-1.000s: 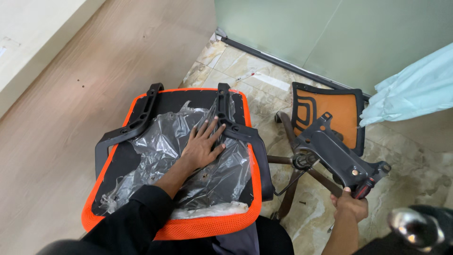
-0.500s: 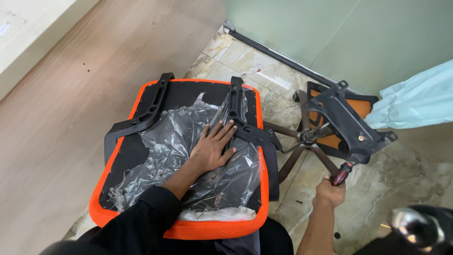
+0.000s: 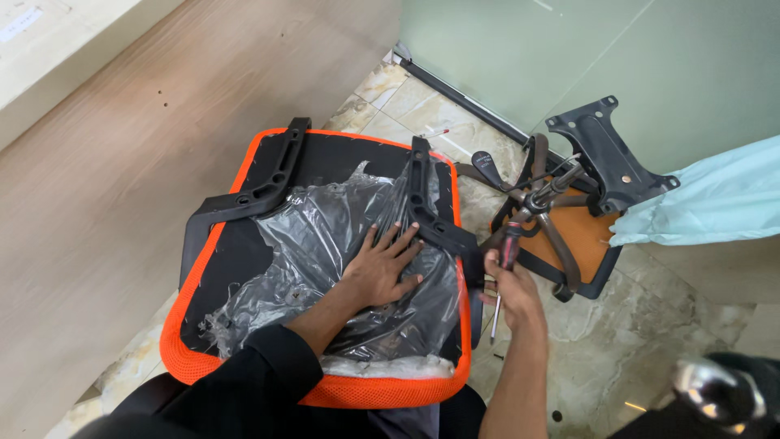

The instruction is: The person uses a screwdriver to loosen and remove screws from a black plastic chair base, then detaches the base from the chair's metal frame. The removed parts are placed on the chair seat.

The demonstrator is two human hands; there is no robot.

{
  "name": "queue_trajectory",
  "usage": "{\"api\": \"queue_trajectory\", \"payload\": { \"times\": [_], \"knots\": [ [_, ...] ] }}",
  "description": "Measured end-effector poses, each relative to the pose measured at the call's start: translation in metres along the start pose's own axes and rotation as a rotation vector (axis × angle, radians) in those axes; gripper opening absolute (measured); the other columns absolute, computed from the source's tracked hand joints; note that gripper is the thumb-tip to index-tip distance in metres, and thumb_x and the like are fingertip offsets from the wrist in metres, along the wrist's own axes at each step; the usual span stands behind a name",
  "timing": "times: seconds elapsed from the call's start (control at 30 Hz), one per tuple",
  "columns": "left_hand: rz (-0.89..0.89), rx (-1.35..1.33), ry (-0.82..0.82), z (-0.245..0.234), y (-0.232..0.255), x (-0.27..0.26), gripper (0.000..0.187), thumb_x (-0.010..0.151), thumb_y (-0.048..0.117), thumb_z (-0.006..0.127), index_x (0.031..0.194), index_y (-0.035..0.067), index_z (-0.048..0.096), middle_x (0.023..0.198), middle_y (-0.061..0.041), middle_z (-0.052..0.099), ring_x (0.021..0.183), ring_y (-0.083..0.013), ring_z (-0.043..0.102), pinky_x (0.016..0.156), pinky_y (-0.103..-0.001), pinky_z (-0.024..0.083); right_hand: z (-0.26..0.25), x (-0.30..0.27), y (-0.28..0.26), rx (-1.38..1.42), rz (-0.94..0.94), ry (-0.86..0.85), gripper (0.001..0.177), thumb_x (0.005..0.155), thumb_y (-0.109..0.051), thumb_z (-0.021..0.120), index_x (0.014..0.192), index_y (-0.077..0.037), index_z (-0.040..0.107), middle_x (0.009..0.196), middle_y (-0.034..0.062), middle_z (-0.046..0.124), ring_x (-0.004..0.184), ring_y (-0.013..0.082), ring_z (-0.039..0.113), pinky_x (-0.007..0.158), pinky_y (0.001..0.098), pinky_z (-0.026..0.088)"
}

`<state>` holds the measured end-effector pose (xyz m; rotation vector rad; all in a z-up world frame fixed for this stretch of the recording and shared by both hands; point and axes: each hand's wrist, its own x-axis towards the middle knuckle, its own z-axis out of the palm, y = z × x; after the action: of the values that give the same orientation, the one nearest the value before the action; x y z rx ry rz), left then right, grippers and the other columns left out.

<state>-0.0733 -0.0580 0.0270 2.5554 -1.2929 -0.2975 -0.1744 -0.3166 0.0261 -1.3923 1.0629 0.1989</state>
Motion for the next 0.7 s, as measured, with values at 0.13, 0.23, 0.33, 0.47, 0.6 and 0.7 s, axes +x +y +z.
{"api": "queue_trajectory", "payload": {
  "times": [0.13, 0.23, 0.33, 0.47, 0.6, 0.7],
  "knots": [
    [0.003, -0.072, 0.029, 0.006, 0.011, -0.007, 0.067, 0.091, 0.052, 0.058, 0.142, 0.009, 0.054, 0.164, -0.014, 0.029, 0.153, -0.0354, 0.020, 0.120, -0.065, 0.008, 0.041, 0.002, 0.018, -0.455, -0.239, 0.192, 0.048, 0.090, -0.033, 0.073, 0.131, -0.011, 0.064, 0.112, 0.0185, 0.074, 0.108, 0.0379, 0.069, 0.092, 0.0480, 0.052],
    [-0.041, -0.078, 0.222, -0.001, 0.005, -0.008, 0.050, 0.089, 0.039, 0.065, 0.130, 0.011, 0.066, 0.162, -0.014, 0.038, 0.157, -0.0338, 0.022, 0.124, -0.066, 0.008, 0.055, -0.005, 0.045, -0.697, -0.409, 0.524, 0.051, 0.089, -0.030, 0.076, 0.134, -0.011, 0.062, 0.112, 0.0207, 0.069, 0.103, 0.0437, 0.063, 0.088, 0.0534, 0.049],
    [-0.214, 0.044, 0.332, -0.022, -0.026, -0.009, 0.042, 0.083, 0.031, 0.068, 0.120, 0.011, 0.071, 0.159, -0.015, 0.042, 0.155, -0.0352, 0.021, 0.122, -0.070, 0.005, 0.067, -0.004, 0.061, -0.708, -0.595, 0.693, 0.049, 0.087, -0.027, 0.079, 0.128, -0.005, 0.064, 0.112, 0.0208, 0.070, 0.100, 0.0444, 0.063, 0.089, 0.0526, 0.049],
    [-0.528, 0.383, 0.371, -0.066, -0.098, -0.029, 0.051, 0.080, 0.031, 0.069, 0.125, 0.009, 0.066, 0.164, -0.017, 0.036, 0.157, -0.0407, 0.017, 0.117, -0.075, 0.003, 0.067, 0.001, 0.066, -0.831, -0.664, 0.744, 0.050, 0.085, -0.024, 0.082, 0.125, -0.001, 0.064, 0.116, 0.0189, 0.069, 0.105, 0.0404, 0.063, 0.092, 0.0524, 0.049],
    [-1.086, 0.197, 0.136, -0.102, -0.189, -0.071, 0.095, 0.072, 0.050, 0.074, 0.150, 0.007, 0.041, 0.158, -0.026, 0.034, 0.146, -0.0486, 0.028, 0.113, -0.068, 0.020, 0.070, -0.006, 0.067, -0.846, -0.614, 0.746, 0.056, 0.083, -0.023, 0.083, 0.129, 0.001, 0.063, 0.117, 0.0184, 0.068, 0.106, 0.0396, 0.064, 0.091, 0.0541, 0.047],
    [-1.171, -0.138, 0.022, -0.083, -0.224, -0.093, 0.103, 0.074, 0.062, 0.076, 0.151, 0.004, 0.040, 0.144, -0.028, 0.052, 0.135, -0.0455, 0.051, 0.111, -0.052, 0.042, 0.071, -0.009, 0.065, -0.814, -0.620, 0.773, 0.056, 0.081, -0.021, 0.084, 0.128, 0.001, 0.063, 0.115, 0.0187, 0.068, 0.105, 0.0402, 0.064, 0.090, 0.0550, 0.047]
  ]
}}
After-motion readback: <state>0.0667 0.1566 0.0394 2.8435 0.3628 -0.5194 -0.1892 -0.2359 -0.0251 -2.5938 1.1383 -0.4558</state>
